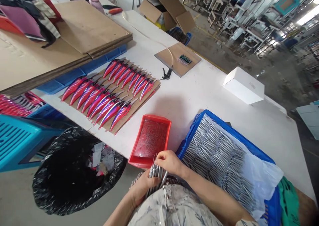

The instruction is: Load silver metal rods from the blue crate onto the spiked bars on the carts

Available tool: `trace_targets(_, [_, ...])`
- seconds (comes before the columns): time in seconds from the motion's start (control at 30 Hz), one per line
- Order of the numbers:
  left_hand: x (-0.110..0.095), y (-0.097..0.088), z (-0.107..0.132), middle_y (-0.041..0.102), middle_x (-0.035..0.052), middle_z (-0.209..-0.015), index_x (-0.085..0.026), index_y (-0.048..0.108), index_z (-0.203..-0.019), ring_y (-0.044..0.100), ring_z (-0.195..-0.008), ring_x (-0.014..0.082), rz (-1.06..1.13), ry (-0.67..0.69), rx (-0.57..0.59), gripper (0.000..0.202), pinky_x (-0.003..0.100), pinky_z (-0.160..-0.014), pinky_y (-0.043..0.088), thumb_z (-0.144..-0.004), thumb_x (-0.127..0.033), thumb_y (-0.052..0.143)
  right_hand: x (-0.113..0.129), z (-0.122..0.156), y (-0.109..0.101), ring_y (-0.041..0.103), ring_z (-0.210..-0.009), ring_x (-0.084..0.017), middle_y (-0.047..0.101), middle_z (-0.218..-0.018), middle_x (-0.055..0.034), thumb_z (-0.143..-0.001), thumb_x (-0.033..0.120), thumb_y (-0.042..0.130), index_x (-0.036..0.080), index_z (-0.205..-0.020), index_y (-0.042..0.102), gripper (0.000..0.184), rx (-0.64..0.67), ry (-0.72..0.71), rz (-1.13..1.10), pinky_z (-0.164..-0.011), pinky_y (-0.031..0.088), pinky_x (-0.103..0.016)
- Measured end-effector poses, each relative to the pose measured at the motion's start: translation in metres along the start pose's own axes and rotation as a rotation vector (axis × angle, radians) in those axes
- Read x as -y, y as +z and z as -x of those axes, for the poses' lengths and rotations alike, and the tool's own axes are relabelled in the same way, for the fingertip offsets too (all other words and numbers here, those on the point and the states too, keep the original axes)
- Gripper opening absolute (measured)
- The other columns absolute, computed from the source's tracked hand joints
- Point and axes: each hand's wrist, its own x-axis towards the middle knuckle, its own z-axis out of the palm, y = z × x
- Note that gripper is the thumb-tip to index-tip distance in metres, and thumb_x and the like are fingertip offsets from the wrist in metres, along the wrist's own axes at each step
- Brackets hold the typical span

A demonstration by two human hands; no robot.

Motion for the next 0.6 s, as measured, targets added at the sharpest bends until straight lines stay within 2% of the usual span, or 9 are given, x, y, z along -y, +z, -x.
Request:
trace_targets(0.13, [-0.002, 0.000, 0.000, 0.066, 0.0057, -0.085, -0.013, 0.060, -0.091, 0.059, -0.079, 0.0219, 0.002, 0.006, 0.018, 0.030, 0.035, -0.077, 0.043, -0.061, -0.016, 0.063, -0.002, 0.003, 0.006, 0.044, -0.053, -0.009, 0.052, -0.053, 0.0040, -0.066, 0.021, 0.054, 0.014, -0.061, 0.062, 0.012, 0.010, 0.007, -0.173, -0.048, 0.032, -0.018])
trace_targets(0.27, [0.002, -0.002, 0.001, 0.066, 0.0050, -0.080, -0.014, 0.061, -0.091, 0.059, -0.075, 0.0221, 0.026, 0.004, 0.010, 0.032, 0.036, -0.075, 0.043, -0.060, -0.017, 0.064, -0.001, 0.006, 0.005, 0.045, -0.055, -0.009, 0.051, -0.054, 0.0034, -0.066, 0.021, 0.053, 0.014, -0.058, 0.059, 0.012, -0.056, -0.046, -0.200, -0.051, 0.033, -0.018])
trace_targets(0.33, [0.006, -0.003, 0.002, 0.066, 0.0055, -0.082, -0.015, 0.061, -0.094, 0.059, -0.076, 0.0221, 0.060, 0.014, 0.014, 0.036, 0.035, -0.073, 0.044, -0.059, -0.017, 0.065, 0.002, 0.002, -0.011, 0.045, -0.056, -0.010, 0.051, -0.056, 0.0029, -0.069, 0.024, 0.051, 0.014, -0.060, 0.058, 0.015, -0.145, -0.066, -0.235, -0.053, 0.035, -0.019])
trace_targets(0.43, [0.009, -0.004, 0.003, 0.066, 0.0062, -0.084, -0.015, 0.061, -0.097, 0.059, -0.075, 0.0213, 0.109, 0.016, 0.028, 0.037, 0.033, -0.072, 0.044, -0.059, -0.015, 0.064, 0.007, -0.014, -0.048, 0.046, -0.060, -0.011, 0.053, -0.062, 0.0015, -0.076, 0.034, 0.048, 0.014, -0.070, 0.058, 0.023, -0.370, -0.122, -0.245, -0.057, 0.036, -0.020])
trace_targets(0.47, [0.009, -0.004, 0.004, 0.066, 0.0063, -0.084, -0.015, 0.062, -0.097, 0.059, -0.075, 0.0210, 0.109, 0.005, 0.034, 0.037, 0.033, -0.072, 0.044, -0.060, -0.014, 0.064, 0.008, -0.021, -0.059, 0.046, -0.060, -0.011, 0.053, -0.063, 0.0013, -0.077, 0.036, 0.047, 0.015, -0.072, 0.059, 0.025, -0.400, -0.133, -0.215, -0.058, 0.036, -0.020])
trace_targets(0.53, [0.006, -0.005, 0.003, 0.067, 0.0065, -0.085, -0.015, 0.062, -0.098, 0.059, -0.076, 0.0209, 0.095, -0.013, 0.047, 0.038, 0.033, -0.073, 0.044, -0.061, -0.013, 0.063, 0.006, -0.033, -0.071, 0.047, -0.061, -0.012, 0.055, -0.063, 0.0011, -0.077, 0.036, 0.047, 0.015, -0.072, 0.060, 0.025, -0.364, -0.120, -0.139, -0.058, 0.036, -0.020])
trace_targets(0.6, [0.004, -0.005, 0.002, 0.067, 0.0064, -0.085, -0.016, 0.061, -0.101, 0.060, -0.076, 0.0211, 0.086, -0.012, 0.057, 0.040, 0.034, -0.075, 0.044, -0.061, -0.012, 0.063, 0.000, -0.041, -0.067, 0.050, -0.062, -0.012, 0.058, -0.065, 0.0004, -0.074, 0.032, 0.052, 0.015, -0.074, 0.063, 0.020, -0.259, -0.067, -0.051, -0.060, 0.038, -0.021])
